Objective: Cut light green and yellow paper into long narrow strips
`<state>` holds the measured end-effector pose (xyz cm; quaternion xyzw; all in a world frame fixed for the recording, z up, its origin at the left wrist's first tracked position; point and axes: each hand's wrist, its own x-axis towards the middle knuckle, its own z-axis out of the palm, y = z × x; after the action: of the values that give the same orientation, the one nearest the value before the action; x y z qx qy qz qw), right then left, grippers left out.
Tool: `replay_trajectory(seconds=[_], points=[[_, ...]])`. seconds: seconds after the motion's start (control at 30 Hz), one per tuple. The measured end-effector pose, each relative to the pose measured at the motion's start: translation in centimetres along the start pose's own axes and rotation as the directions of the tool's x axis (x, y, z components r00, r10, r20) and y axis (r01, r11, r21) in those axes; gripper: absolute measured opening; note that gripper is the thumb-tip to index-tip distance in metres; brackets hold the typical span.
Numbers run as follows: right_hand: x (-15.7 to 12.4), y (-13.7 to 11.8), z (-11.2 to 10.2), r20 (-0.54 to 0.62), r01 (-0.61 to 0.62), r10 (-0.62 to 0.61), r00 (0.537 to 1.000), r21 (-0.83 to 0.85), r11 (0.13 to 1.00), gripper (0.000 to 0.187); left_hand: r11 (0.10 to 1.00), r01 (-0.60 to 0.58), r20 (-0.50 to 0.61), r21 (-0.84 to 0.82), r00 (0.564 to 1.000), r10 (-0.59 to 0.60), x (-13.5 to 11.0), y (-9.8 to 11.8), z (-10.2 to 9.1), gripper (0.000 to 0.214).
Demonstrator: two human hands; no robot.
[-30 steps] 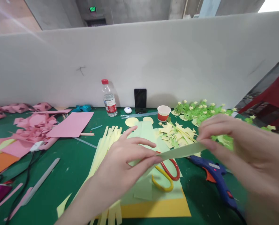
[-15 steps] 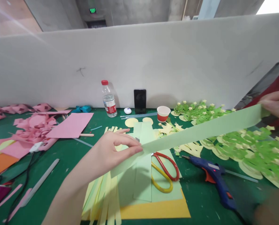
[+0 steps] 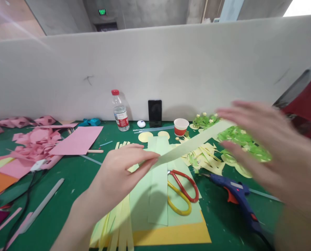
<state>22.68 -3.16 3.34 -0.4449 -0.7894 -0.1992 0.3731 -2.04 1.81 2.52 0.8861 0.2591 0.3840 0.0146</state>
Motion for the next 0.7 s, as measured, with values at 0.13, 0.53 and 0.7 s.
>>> replay_trajectory(seconds=[0.13,0.53,0.7], points=[[0.9,-1.9,2.4,0.175,0.107,-0.126,0.976,0.111,0.988,0.016,0.999,-0.046,-0.002,0.025,0.999,0.046,0.0,0.8,-0.1,0.013],[0.9,-2.7,2.6,0.279,-0.147,0.045,0.959,0.353,0.924,0.016,0.998,0.002,-0.024,0.069,1.0,-0.001,0.0,1.0,-0.6,0.015],[0.7,-2.5,2.6,0.249,-0.197,0.118,0.961,0.323,0.925,0.02,0.984,0.148,-0.133,0.098,0.982,-0.134,-0.4,0.3,-0.7,0.012]])
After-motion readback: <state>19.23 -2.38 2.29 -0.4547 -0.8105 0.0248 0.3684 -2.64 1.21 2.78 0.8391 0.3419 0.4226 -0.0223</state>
